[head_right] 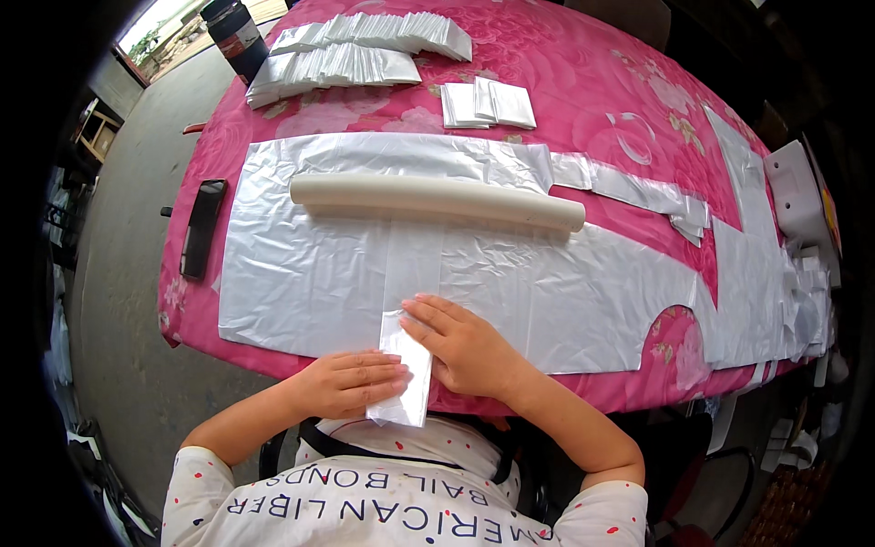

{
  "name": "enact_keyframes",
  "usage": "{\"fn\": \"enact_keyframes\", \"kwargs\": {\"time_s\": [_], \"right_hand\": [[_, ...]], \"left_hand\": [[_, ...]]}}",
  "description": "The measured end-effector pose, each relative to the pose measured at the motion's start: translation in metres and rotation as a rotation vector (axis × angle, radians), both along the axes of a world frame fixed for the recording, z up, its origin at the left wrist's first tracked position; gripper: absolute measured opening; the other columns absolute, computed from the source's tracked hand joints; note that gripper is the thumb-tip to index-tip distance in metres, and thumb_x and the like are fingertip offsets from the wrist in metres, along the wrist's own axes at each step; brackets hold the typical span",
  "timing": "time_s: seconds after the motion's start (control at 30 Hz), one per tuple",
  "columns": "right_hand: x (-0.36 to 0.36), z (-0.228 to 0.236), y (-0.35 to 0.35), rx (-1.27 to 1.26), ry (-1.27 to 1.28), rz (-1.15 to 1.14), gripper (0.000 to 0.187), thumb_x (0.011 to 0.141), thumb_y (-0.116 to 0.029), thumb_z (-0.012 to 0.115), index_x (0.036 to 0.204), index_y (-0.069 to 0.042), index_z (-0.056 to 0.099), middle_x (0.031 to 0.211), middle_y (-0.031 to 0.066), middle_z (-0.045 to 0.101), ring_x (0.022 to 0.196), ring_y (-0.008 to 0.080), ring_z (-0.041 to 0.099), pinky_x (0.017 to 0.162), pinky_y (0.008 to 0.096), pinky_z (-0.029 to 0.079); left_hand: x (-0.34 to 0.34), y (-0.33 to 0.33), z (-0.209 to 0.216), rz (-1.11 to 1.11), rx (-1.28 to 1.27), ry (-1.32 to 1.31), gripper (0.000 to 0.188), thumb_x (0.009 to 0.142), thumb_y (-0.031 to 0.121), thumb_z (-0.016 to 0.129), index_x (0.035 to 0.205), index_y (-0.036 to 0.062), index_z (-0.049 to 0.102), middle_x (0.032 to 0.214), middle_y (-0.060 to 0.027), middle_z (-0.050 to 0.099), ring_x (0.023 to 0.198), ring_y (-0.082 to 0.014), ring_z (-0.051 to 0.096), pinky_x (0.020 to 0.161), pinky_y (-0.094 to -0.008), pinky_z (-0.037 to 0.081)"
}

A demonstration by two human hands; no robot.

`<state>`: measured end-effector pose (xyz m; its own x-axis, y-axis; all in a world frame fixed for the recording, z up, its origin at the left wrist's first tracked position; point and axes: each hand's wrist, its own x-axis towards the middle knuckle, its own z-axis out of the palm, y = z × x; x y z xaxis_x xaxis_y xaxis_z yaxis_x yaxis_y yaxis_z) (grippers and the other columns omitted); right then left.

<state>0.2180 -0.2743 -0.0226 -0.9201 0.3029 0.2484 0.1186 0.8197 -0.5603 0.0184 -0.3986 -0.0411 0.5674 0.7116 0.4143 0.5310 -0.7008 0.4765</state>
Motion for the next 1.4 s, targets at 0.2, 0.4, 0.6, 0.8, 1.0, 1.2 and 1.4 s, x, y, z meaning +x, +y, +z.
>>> {"fn": "enact_keyframes", "kwargs": {"time_s": [0.2,0.4,0.6,0.8,1.0,1.2,1.4], "right_hand": [[0.0,-0.011,0.0,0.17,0.092,-0.123,0.036,0.066,-0.002,0.063,0.102,-0.001,0.06,0.109,0.0113,0.058,0.099,0.028,0.056,0.083,0.0366,0.047],[-0.003,-0.007,0.009,-0.109,0.13,-0.256,0.027,0.067,-0.002,0.064,0.094,-0.004,0.065,0.09,0.0099,0.064,0.078,0.0275,0.06,0.069,0.0328,0.05],[-0.024,0.009,0.028,-0.818,-0.122,-0.614,0.02,0.08,-0.015,0.06,0.084,0.004,0.064,0.061,0.0117,0.061,0.052,0.0135,0.059,0.05,0.0274,0.044],[-0.028,0.008,0.028,-0.724,-0.168,-0.63,0.017,0.076,-0.014,0.064,0.074,0.003,0.06,0.059,0.012,0.059,0.049,0.0181,0.057,0.049,0.03,0.043],[-0.021,0.005,0.011,-0.332,-0.065,-0.651,0.027,0.067,-0.014,0.074,0.086,-0.001,0.061,0.071,0.0078,0.059,0.061,0.0162,0.056,0.058,0.0264,0.046],[-0.004,-0.006,0.014,0.193,0.124,-0.476,0.04,0.066,-0.015,0.073,0.101,-0.002,0.056,0.101,0.0122,0.056,0.094,0.0279,0.055,0.079,0.0371,0.045],[-0.012,0.001,0.042,0.14,0.025,-0.056,0.041,0.075,-0.009,0.058,0.115,0.0,0.055,0.117,0.0138,0.055,0.104,0.0308,0.052,0.091,0.0372,0.042]], "left_hand": [[0.002,0.023,0.011,0.27,-0.076,0.239,0.065,0.063,0.02,0.066,0.122,-0.0001,0.047,0.123,-0.0135,0.052,0.111,-0.0299,0.052,0.094,-0.0401,0.041],[0.007,0.034,0.012,0.423,-0.146,-0.049,0.053,0.072,0.014,0.061,0.122,-0.0013,0.048,0.106,-0.0133,0.062,0.094,-0.0286,0.06,0.082,-0.0375,0.046],[0.004,0.046,0.019,0.641,-0.343,-0.315,0.045,0.084,0.014,0.052,0.126,-0.0007,0.043,0.116,-0.0179,0.054,0.103,-0.0317,0.054,0.086,-0.039,0.042],[0.03,0.034,0.005,0.505,-0.194,0.236,0.066,0.081,0.027,0.054,0.134,-0.0052,0.03,0.14,-0.0208,0.03,0.131,-0.033,0.028,0.106,-0.0438,0.022],[0.034,0.031,0.002,0.528,-0.23,0.33,0.072,0.08,0.032,0.055,0.135,-0.0058,0.028,0.144,-0.0208,0.023,0.135,-0.0308,0.021,0.109,-0.0427,0.018],[0.026,0.042,0.004,0.543,-0.154,0.207,0.066,0.073,0.023,0.063,0.129,-0.0035,0.038,0.134,-0.0179,0.039,0.124,-0.0307,0.037,0.102,-0.0419,0.03],[0.024,0.054,0.011,0.574,-0.11,0.087,0.055,0.066,0.013,0.065,0.116,-0.0013,0.048,0.121,-0.0153,0.05,0.11,-0.0306,0.049,0.091,-0.0408,0.039]]}}
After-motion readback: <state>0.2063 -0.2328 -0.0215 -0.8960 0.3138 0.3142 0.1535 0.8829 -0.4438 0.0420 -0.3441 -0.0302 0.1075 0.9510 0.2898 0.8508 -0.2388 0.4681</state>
